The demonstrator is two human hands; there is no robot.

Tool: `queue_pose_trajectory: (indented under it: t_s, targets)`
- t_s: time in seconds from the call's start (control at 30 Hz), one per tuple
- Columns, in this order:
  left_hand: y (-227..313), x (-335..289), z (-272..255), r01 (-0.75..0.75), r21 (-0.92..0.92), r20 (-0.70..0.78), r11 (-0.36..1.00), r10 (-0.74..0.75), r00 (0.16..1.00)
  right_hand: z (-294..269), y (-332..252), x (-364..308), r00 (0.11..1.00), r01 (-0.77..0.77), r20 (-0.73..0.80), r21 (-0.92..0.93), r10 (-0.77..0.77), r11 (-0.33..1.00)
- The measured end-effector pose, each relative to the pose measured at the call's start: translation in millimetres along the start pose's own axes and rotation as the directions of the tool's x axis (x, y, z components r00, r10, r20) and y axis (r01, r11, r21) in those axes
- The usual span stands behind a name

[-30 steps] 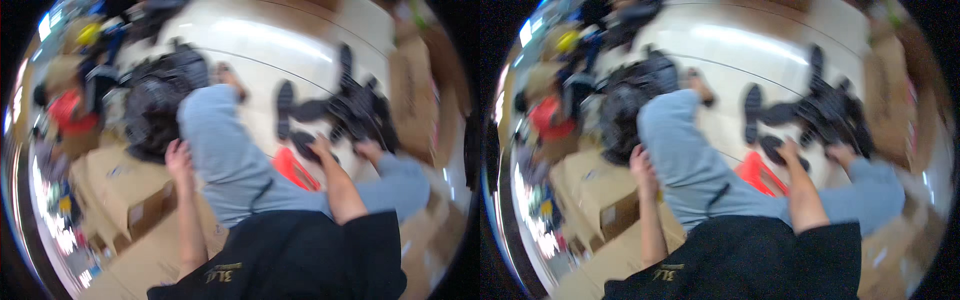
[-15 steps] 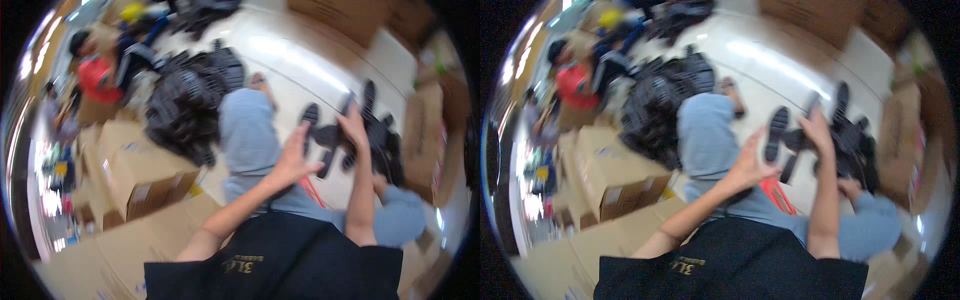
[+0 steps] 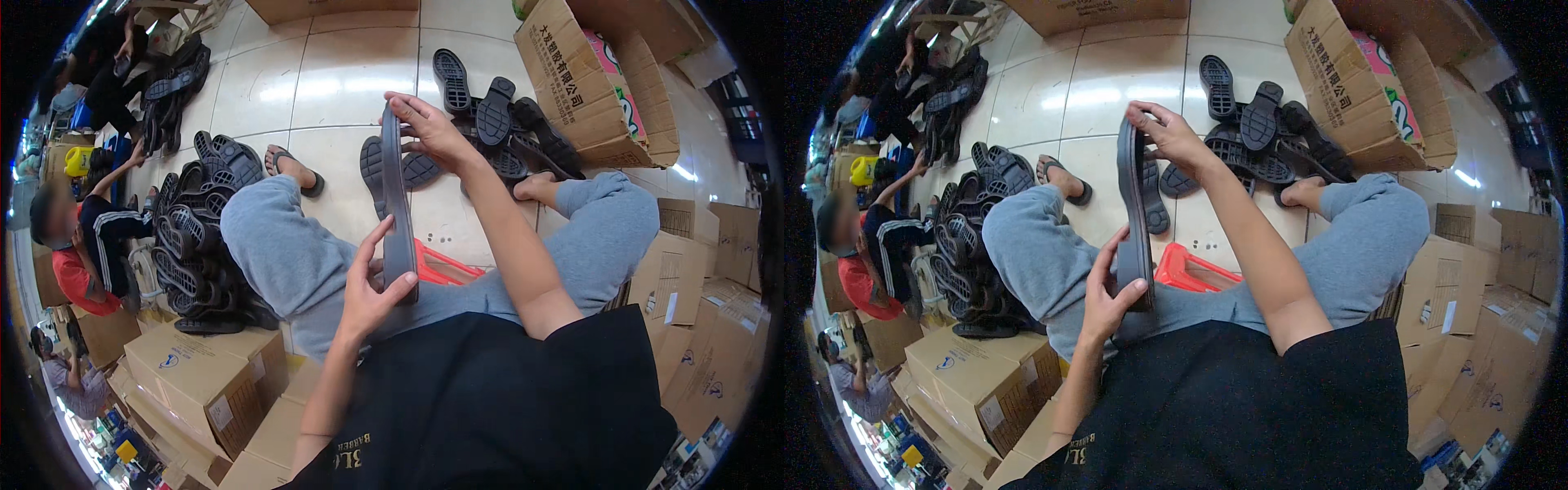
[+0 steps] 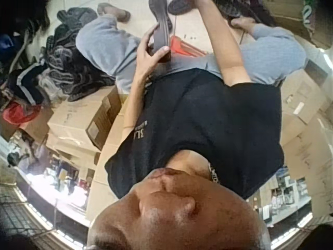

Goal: Inspecting and sorting various shoe soles while sitting on the floor.

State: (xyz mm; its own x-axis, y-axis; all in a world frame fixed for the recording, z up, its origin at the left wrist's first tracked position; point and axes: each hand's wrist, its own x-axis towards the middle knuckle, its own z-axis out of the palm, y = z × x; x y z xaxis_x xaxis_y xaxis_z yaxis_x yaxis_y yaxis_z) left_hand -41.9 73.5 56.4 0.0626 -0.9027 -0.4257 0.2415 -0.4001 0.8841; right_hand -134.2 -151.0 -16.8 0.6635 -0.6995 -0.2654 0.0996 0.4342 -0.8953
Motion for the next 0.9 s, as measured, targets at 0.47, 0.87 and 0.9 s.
queue_pose_trajectory:
  t_s: [0.47,0.87,0.9]
  targets:
    - [49.8,9.0,-63.4,-0.217,-0.534,-0.328,0.817,0.037,0.944,-33.9,12.1,-2.3,0.799,-0.563,0.122,-0.191,0.588,0.804]
    - [49.9,-65.7,-151.5,-0.808,-0.357,-0.721,0.469,0.411,0.558,-53.7,13.4,-2.0,0.886,-0.461,0.025,-0.040,0.462,0.886]
    - [48.4,-69.3,-170.0,-0.855,-0.261,-0.787,0.449,0.415,0.458,-59.0,14.4,-1.4,0.894,-0.447,-0.017,-0.043,0.447,0.893]
